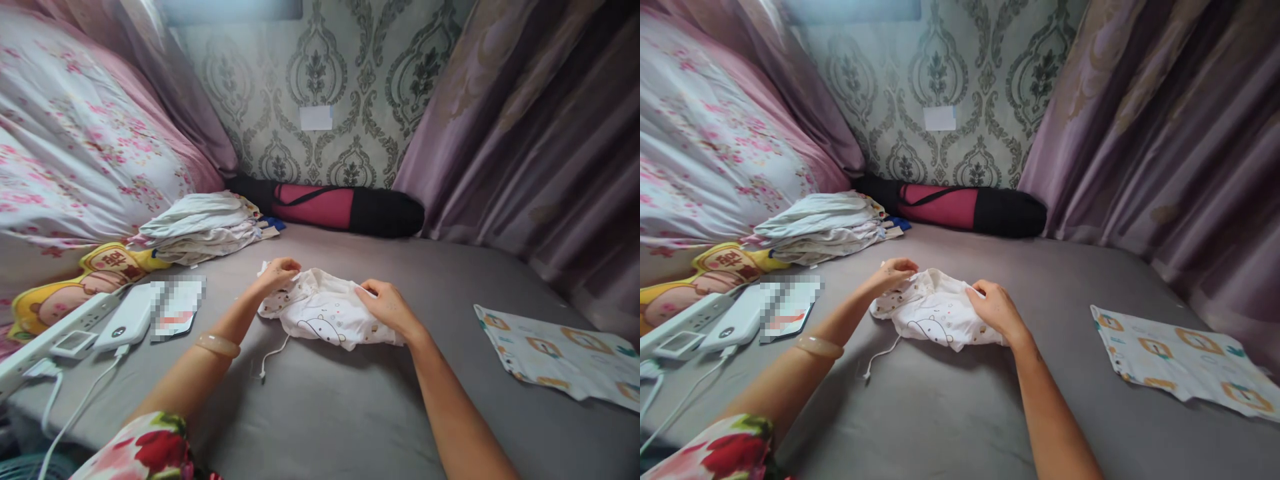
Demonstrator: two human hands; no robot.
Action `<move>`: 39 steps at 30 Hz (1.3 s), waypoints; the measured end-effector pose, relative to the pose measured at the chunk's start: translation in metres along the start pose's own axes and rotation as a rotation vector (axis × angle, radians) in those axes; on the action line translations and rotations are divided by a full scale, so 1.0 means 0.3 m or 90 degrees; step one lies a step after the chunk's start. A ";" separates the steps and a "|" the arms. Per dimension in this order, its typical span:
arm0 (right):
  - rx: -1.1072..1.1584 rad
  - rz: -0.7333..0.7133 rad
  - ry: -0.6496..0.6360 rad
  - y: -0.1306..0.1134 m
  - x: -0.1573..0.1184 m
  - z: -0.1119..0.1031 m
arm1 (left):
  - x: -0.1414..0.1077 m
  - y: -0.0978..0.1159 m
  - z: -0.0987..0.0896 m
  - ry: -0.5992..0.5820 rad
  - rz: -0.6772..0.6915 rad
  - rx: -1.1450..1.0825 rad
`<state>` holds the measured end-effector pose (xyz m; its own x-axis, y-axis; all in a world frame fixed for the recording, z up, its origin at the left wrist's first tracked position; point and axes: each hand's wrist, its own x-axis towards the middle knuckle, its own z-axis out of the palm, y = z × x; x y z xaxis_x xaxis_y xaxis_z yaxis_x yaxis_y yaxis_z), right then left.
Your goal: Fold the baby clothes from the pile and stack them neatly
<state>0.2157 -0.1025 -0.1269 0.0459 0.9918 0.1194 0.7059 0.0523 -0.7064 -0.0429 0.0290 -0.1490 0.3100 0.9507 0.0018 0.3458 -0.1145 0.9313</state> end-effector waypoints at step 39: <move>0.005 0.005 -0.352 0.083 -0.068 -0.201 | 0.075 0.020 0.175 -0.304 0.176 0.223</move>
<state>0.2750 -0.1285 -0.1047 -0.3284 0.9055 -0.2687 0.7012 0.0431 -0.7117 0.0126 0.0347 -0.1626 0.7604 0.6493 -0.0137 0.4407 -0.5003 0.7453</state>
